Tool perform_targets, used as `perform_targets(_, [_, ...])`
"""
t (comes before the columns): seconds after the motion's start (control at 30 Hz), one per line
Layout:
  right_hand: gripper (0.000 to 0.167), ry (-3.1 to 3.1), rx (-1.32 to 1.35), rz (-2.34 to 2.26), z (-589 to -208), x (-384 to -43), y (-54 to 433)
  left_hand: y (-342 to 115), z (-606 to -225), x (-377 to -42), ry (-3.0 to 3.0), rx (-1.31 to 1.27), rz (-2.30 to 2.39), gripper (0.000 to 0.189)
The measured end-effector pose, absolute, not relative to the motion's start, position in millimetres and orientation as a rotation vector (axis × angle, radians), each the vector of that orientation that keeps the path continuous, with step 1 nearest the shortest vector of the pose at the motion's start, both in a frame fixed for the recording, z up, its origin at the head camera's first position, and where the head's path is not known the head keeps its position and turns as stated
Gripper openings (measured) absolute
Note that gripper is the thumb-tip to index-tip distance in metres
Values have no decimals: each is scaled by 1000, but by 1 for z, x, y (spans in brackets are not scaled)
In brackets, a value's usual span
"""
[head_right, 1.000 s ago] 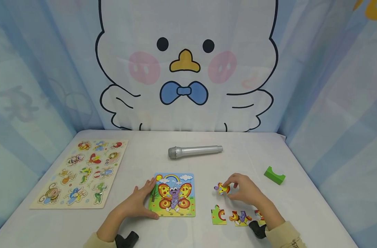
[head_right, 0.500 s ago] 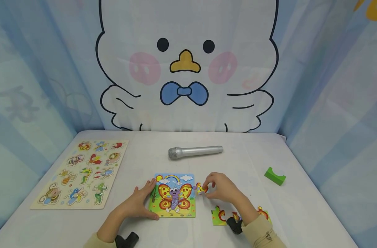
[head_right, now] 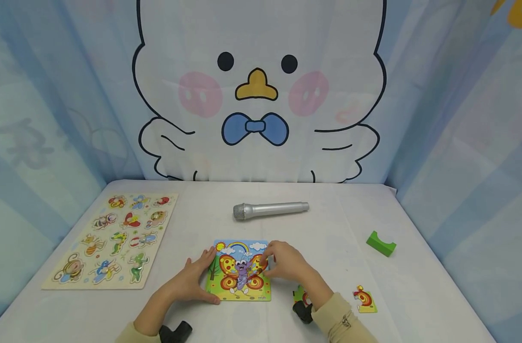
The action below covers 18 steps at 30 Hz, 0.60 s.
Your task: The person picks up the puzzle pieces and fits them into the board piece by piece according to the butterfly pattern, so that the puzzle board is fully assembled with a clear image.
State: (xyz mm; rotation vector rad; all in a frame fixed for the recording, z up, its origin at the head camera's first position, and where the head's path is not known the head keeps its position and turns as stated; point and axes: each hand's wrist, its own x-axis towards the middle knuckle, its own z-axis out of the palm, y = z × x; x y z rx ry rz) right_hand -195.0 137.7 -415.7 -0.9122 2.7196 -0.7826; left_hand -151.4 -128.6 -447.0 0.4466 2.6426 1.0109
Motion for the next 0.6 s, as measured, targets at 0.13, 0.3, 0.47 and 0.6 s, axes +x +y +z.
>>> perform_targets(0.13, [14, 2728, -905, -741, -417, -194, 130, -129, -447, -152, 2636, 445, 1015, 118])
perform_targets(0.3, [13, 2753, -841, -674, -419, -193, 125, -128, -448, -152, 2636, 439, 1006, 117])
perform_targets(0.47, [13, 2780, -810, -603, -419, -192, 121, -127, -448, -152, 2635, 425, 1006, 117])
perform_targets(0.6, [13, 2804, -793, -531, -419, -192, 119, -127, -447, -152, 2634, 413, 1004, 117])
